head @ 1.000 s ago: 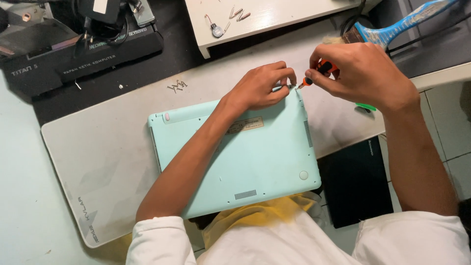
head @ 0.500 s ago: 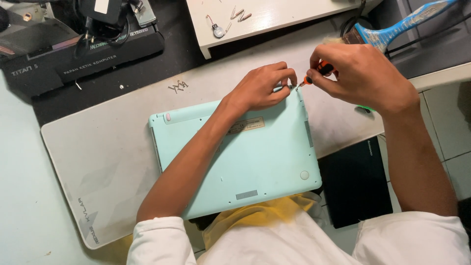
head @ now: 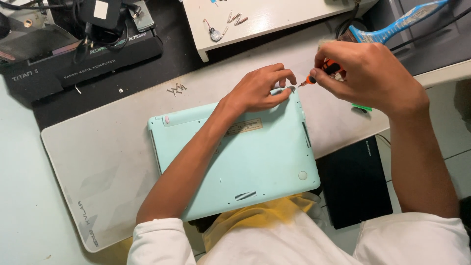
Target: The person removes screws from the bottom of a light blue laptop using a screwdriver, then uses a prying tool to separate the bottom case. The internal components are exposed, and the person continues to unscrew internal parts.
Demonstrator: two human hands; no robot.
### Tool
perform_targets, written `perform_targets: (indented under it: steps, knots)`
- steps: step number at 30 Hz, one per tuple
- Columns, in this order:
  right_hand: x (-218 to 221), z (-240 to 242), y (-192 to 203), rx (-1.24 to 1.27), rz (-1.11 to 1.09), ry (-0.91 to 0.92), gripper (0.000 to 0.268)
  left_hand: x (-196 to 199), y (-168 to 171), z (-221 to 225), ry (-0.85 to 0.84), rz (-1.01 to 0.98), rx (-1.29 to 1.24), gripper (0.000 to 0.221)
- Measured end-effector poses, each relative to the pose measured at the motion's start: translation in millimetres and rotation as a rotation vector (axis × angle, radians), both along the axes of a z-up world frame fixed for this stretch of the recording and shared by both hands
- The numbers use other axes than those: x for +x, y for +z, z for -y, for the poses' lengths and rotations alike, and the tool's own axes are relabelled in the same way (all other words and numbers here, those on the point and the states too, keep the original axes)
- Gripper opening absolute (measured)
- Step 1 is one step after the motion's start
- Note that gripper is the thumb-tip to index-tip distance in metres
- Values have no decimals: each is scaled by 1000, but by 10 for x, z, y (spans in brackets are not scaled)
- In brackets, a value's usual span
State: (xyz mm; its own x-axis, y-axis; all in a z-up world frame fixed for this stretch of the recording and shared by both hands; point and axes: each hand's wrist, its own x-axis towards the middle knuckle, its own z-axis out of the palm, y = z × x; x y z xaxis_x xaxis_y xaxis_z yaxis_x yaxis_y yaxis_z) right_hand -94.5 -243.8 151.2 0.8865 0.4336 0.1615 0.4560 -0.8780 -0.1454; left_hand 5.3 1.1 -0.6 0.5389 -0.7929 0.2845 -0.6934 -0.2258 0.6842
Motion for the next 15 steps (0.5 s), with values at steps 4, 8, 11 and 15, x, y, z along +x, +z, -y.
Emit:
perform_targets:
  steps: [4,8,11,15]
  knots:
    - [-15,45,18,-18,-1,-11,24,53,-91,29,-42,77,-44,18]
    - [-31,125,-44,-64,21,-23,25,19,-82,49,-47,102,-54,13]
    - [-104,184,-87,-60,26,-56,26,-45,-80,95,-8,210,-69,6]
    - [-212,278,-223,139,7,-100,23,-92,-148,223,31,413,-5,8]
